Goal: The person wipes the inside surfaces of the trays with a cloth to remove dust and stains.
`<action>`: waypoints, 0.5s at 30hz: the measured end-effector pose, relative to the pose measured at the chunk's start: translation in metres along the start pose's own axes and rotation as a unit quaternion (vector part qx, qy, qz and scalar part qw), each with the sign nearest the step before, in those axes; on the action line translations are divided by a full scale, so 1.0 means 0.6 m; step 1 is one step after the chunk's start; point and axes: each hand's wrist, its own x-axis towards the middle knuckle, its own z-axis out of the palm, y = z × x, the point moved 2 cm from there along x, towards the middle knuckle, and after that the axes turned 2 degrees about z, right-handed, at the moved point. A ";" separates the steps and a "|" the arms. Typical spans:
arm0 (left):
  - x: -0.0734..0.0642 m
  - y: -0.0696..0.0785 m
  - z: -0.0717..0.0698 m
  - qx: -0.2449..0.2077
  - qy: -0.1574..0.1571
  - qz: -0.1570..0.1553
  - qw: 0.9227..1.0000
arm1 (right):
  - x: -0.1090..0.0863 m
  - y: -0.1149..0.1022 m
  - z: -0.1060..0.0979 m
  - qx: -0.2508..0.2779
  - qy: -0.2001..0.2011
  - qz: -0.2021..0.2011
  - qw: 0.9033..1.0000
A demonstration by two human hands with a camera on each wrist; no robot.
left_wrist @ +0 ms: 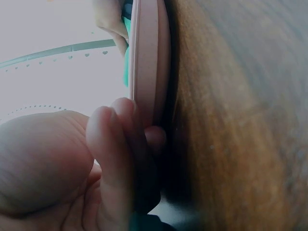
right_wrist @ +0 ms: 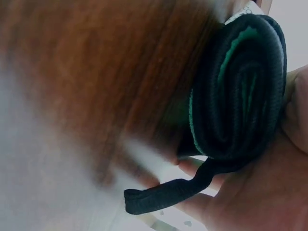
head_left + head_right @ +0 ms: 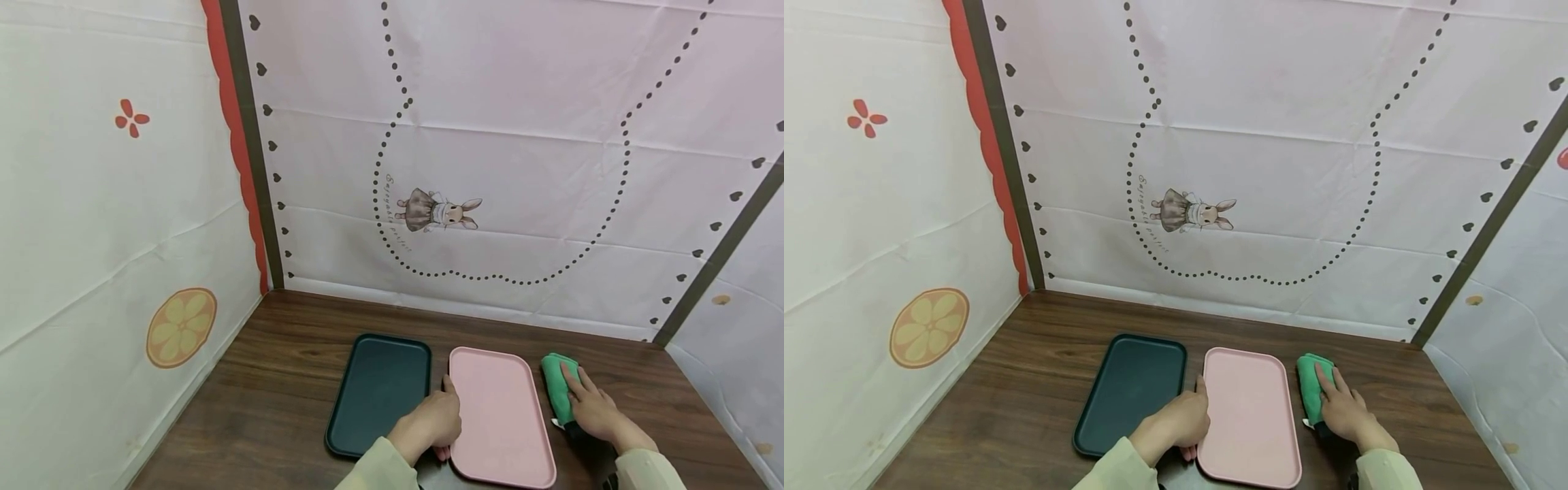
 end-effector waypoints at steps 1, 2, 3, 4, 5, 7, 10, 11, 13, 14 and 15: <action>0.001 0.000 0.000 -0.001 -0.002 0.000 1.000 | 0.000 0.002 0.001 0.002 0.003 -0.001 1.000; 0.002 0.000 0.000 0.000 -0.005 -0.001 1.000 | -0.002 0.001 0.000 0.003 0.005 -0.002 1.000; 0.003 0.000 0.000 0.001 -0.009 -0.003 1.000 | -0.004 -0.001 -0.002 0.005 0.008 -0.001 1.000; 0.003 -0.001 0.001 0.002 -0.014 -0.006 1.000 | -0.007 -0.005 -0.003 0.005 0.010 0.003 1.000; 0.004 -0.002 0.001 0.004 -0.019 -0.010 1.000 | -0.009 -0.010 -0.006 0.006 0.014 0.011 1.000; 0.004 -0.004 0.000 0.006 -0.024 -0.017 1.000 | -0.014 -0.023 -0.011 -0.003 0.017 0.023 1.000; 0.001 -0.007 -0.003 0.012 -0.018 -0.021 1.000 | -0.021 -0.044 -0.017 -0.013 0.018 0.065 0.998; 0.001 -0.008 -0.004 0.015 -0.012 -0.020 1.000 | -0.024 -0.050 -0.019 -0.015 0.018 0.080 0.997; -0.001 -0.010 -0.006 0.018 0.000 -0.016 1.000 | -0.029 -0.063 -0.023 -0.016 0.018 0.104 0.994; -0.003 -0.010 -0.008 0.019 0.005 -0.014 1.000 | -0.031 -0.069 -0.025 -0.014 0.023 0.113 0.993; -0.004 -0.011 -0.010 0.018 0.009 -0.014 1.000 | -0.033 -0.076 -0.026 -0.011 0.029 0.117 0.993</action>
